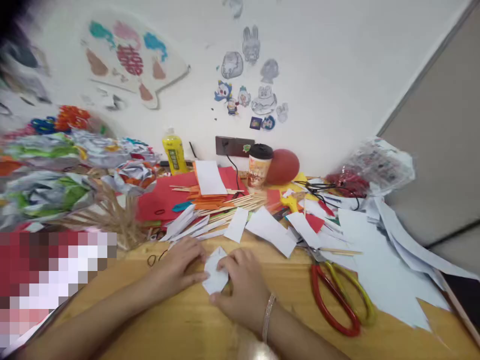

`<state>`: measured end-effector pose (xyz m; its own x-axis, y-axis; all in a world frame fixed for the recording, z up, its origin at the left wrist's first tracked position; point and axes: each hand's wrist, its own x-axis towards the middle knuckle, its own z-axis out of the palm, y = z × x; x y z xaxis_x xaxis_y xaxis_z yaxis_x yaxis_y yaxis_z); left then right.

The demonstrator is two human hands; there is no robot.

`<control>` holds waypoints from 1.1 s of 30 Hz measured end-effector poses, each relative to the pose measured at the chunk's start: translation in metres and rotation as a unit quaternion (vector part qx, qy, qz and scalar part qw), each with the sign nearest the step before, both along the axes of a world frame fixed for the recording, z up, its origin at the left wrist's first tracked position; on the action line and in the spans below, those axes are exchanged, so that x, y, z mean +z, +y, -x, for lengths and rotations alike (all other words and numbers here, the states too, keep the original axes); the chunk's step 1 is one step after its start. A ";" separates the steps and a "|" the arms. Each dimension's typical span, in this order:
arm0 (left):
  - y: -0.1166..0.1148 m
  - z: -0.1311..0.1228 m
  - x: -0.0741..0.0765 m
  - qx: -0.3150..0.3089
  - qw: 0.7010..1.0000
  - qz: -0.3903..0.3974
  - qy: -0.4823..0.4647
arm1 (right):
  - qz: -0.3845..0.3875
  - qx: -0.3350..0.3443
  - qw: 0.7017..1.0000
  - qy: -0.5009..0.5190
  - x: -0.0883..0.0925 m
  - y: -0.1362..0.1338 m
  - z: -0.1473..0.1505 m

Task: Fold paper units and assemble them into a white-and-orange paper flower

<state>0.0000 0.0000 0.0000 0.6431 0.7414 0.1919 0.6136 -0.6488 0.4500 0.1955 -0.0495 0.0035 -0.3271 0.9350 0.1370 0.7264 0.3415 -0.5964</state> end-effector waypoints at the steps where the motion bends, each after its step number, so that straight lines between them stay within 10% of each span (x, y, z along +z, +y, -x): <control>1: 0.001 0.001 0.002 -0.035 0.999 -0.002 -0.010 | 0.006 0.023 1.000 0.005 0.001 0.001 -0.004; 7: 0.003 0.002 0.008 -0.149 0.988 -0.020 -0.016 | -0.012 0.140 0.989 0.033 0.005 0.013 -0.032; 25: -0.005 -0.008 0.009 -0.092 0.974 -0.201 0.040 | -0.276 0.149 0.938 -0.149 -0.005 0.025 -0.033; 33: -0.002 -0.009 0.007 -0.090 0.973 -0.206 0.059 | -0.112 0.018 0.993 -0.040 0.001 0.018 -0.026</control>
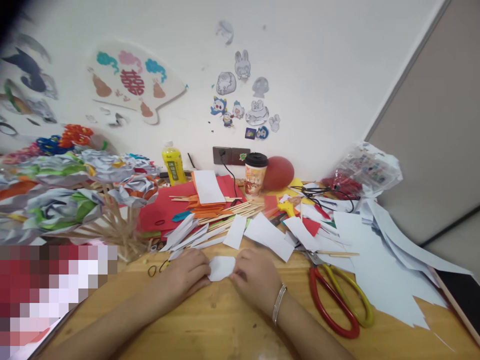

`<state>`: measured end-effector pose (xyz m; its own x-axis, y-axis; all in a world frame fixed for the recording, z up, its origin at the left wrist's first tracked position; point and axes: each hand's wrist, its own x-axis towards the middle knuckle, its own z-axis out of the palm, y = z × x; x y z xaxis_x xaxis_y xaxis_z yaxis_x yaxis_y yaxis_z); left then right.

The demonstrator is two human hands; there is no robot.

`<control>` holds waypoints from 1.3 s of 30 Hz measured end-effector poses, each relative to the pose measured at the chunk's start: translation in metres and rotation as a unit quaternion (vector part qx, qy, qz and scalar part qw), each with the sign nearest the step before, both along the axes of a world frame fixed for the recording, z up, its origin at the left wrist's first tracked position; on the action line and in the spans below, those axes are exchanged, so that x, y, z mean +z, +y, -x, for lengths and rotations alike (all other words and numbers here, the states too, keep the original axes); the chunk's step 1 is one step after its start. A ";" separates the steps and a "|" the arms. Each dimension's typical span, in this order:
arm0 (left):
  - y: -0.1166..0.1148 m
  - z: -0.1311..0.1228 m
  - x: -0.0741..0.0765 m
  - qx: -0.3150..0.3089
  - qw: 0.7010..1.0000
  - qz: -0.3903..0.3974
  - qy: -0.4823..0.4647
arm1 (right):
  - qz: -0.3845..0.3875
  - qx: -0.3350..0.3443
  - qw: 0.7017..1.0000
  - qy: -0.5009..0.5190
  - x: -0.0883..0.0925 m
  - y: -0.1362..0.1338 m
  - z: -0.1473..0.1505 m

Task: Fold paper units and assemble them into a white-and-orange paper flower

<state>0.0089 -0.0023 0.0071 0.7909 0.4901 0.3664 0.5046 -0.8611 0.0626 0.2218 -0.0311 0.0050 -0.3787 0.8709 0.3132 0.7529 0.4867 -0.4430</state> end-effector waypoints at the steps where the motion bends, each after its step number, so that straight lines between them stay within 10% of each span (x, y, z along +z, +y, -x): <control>1: 0.000 -0.001 0.000 0.007 1.000 -0.002 0.005 | 0.018 -0.014 1.000 0.003 0.001 0.000 0.000; 16: -0.005 -0.019 -0.002 0.180 0.983 0.028 -0.021 | 0.012 -0.123 0.992 -0.006 -0.012 0.001 0.014; 23: -0.010 -0.017 0.000 0.045 0.994 -0.093 0.041 | -0.013 -0.133 0.991 -0.021 -0.013 0.000 0.015; 28: -0.015 -0.008 0.007 0.080 0.990 -0.081 0.077 | 0.022 -0.141 0.990 -0.007 -0.012 0.000 0.009; 39: -0.016 0.002 0.022 0.093 0.994 0.036 0.032 | 0.014 0.023 1.000 0.000 -0.003 0.003 -0.012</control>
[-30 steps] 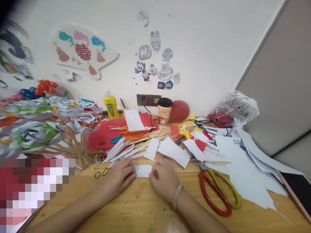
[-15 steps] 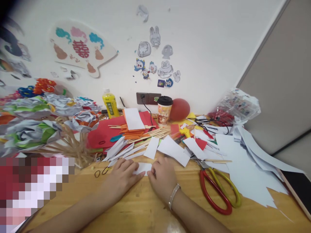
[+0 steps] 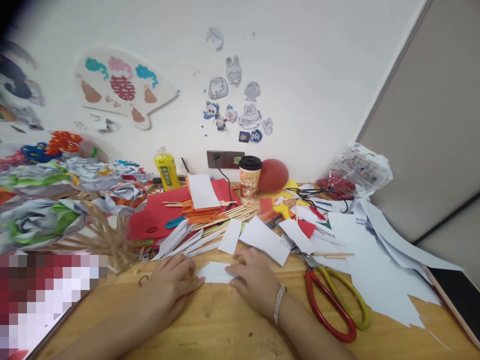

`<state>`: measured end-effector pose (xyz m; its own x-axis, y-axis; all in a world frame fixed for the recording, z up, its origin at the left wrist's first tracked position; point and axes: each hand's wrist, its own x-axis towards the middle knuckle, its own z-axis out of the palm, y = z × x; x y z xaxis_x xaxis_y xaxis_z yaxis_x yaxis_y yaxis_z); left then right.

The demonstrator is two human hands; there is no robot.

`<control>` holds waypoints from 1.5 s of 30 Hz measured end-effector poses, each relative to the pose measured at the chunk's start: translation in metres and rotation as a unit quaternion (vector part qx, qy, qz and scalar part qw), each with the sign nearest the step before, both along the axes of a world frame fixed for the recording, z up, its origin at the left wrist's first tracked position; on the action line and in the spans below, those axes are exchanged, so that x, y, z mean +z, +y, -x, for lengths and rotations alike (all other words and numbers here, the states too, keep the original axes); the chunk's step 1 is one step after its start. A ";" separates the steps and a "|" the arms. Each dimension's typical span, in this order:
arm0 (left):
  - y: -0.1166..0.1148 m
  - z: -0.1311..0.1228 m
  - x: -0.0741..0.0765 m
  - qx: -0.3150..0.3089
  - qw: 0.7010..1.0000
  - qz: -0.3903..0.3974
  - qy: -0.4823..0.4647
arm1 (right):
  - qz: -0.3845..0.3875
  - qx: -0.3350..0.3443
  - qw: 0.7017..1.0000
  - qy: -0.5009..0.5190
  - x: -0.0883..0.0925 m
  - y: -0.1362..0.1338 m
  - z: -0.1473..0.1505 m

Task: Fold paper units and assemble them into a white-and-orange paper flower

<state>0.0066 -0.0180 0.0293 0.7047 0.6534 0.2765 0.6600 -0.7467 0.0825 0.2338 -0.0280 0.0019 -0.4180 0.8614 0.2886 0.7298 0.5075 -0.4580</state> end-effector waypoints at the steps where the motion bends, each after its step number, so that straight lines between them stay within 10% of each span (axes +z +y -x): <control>1: 0.000 0.001 0.001 0.006 1.000 0.006 -0.002 | -0.017 0.030 0.999 -0.011 0.001 -0.001 -0.001; 10: -0.004 -0.004 -0.018 -0.017 0.998 0.024 -0.047 | -0.065 0.207 0.976 -0.016 -0.001 -0.019 0.026; 16: 0.000 -0.003 -0.018 -0.083 0.996 0.032 -0.028 | -0.071 0.057 0.994 0.059 0.001 -0.005 0.018; 23: 0.011 0.003 -0.022 -0.083 0.989 -0.101 -0.063 | -0.172 0.053 0.982 -0.055 -0.001 -0.002 0.012; 32: 0.012 0.001 -0.025 -0.069 0.993 -0.051 -0.081 | -0.235 0.020 0.963 -0.133 -0.012 0.004 0.013; 45: 0.013 -0.006 -0.024 0.031 0.990 0.074 -0.120 | -0.036 -0.059 0.997 0.034 -0.008 0.001 0.022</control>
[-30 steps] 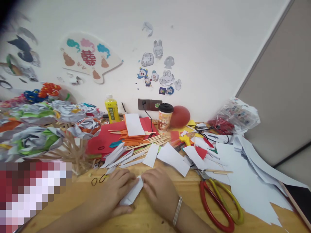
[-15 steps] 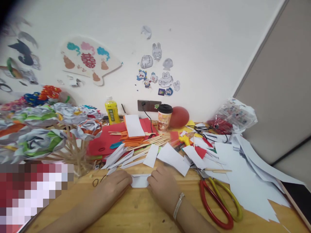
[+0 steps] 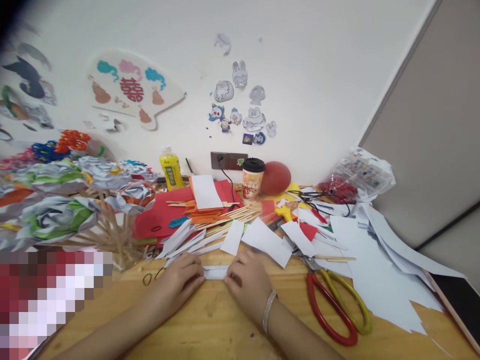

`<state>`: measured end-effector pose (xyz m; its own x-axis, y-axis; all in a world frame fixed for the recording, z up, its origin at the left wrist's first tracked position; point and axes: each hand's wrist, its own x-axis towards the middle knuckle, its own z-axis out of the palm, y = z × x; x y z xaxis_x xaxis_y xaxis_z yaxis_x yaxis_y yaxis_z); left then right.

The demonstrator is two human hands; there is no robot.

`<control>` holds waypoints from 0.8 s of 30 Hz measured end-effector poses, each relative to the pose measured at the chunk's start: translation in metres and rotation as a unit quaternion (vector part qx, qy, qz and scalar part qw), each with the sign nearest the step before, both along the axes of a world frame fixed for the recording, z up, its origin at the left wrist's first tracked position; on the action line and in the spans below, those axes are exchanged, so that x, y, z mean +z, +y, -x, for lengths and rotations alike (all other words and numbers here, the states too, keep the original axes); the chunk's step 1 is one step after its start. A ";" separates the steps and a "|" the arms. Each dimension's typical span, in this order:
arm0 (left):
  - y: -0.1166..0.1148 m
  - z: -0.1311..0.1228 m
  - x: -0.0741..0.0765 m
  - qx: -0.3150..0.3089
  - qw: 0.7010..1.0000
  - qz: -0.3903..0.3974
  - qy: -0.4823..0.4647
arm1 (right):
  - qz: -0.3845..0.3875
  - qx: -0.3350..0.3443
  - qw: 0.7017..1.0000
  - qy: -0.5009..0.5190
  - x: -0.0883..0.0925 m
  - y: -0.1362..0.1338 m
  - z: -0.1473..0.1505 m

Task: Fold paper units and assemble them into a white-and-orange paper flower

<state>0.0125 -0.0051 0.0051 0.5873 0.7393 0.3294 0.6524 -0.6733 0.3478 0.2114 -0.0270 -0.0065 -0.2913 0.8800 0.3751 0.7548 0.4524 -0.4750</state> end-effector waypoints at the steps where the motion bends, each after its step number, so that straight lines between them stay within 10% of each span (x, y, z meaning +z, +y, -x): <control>1: 0.000 -0.001 0.000 0.013 1.000 0.007 -0.001 | 0.013 -0.015 1.000 0.011 0.000 0.000 0.001; 18: 0.001 -0.017 -0.005 0.077 0.973 -0.103 0.190 | 0.024 -0.103 0.994 -0.039 -0.005 0.002 0.007; 24: -0.012 -0.016 0.009 -0.008 0.972 -0.134 0.195 | 0.036 -0.112 0.992 -0.042 -0.006 0.004 0.004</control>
